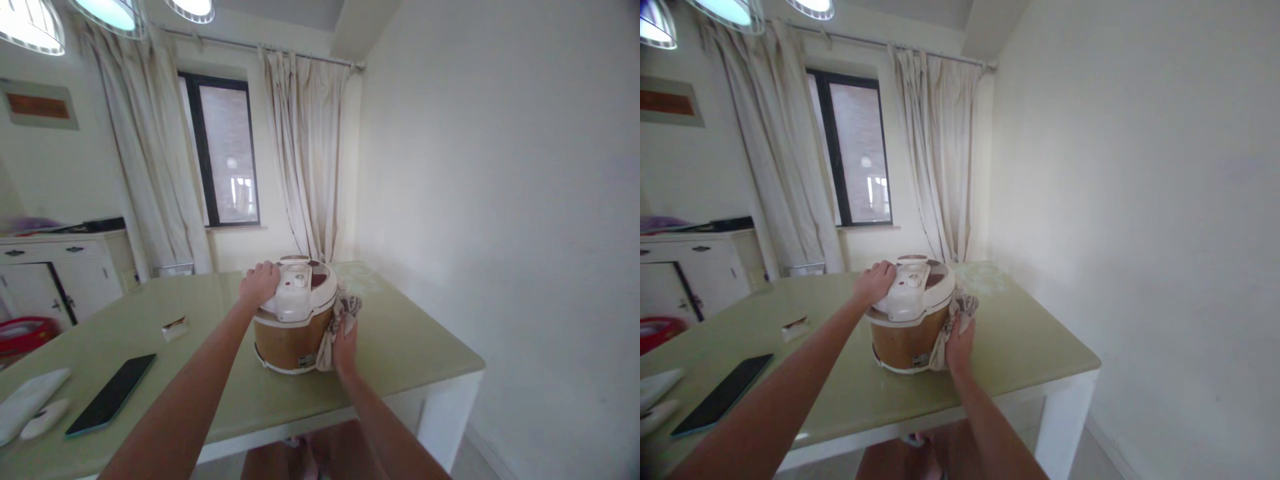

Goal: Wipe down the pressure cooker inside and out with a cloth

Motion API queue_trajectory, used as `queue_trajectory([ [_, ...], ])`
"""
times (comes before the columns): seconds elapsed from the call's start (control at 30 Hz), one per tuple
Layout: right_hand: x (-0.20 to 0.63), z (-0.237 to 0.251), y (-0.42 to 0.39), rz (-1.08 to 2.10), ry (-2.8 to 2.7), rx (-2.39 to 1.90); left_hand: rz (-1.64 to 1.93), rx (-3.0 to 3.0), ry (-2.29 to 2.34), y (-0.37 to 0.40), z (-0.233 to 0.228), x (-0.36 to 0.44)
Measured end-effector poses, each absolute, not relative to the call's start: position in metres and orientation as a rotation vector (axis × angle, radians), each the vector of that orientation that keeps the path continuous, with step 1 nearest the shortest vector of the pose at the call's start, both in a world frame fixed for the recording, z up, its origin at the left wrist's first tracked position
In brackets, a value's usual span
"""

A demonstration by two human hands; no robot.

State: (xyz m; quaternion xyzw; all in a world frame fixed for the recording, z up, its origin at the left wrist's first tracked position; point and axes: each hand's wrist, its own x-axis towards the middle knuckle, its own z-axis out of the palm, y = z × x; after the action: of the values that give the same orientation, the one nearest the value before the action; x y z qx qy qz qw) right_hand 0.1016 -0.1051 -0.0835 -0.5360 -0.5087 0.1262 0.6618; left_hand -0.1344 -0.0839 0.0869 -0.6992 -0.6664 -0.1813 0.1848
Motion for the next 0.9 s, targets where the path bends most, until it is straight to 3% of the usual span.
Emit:
queue_trajectory([
  [0.13,0.051,-0.103,-0.158,0.065,-1.308,-1.086,-0.502,-1.960,-1.843,-0.084,0.086,-0.135],
  [0.3,0.032,-0.028,-0.168,-0.069,-1.291,-0.982,-0.490,-1.951,-1.843,-0.087,0.085,-0.135],
  [0.47,0.072,0.046,-0.130,-0.183,-1.594,-1.064,-0.525,-1.959,-1.895,-0.089,0.086,-0.126],
  [0.63,0.091,0.114,-0.086,-0.097,-1.944,-1.465,-0.806,-1.880,-2.150,-0.094,0.094,-0.112],
  [0.8,0.075,0.136,-0.094,-0.438,-2.251,-1.137,-1.164,-1.745,-2.373,-0.091,0.098,-0.118],
  [0.9,0.076,0.137,-0.106,-0.597,-2.303,-0.981,-1.613,-1.804,-2.289,-0.089,0.094,-0.131],
])
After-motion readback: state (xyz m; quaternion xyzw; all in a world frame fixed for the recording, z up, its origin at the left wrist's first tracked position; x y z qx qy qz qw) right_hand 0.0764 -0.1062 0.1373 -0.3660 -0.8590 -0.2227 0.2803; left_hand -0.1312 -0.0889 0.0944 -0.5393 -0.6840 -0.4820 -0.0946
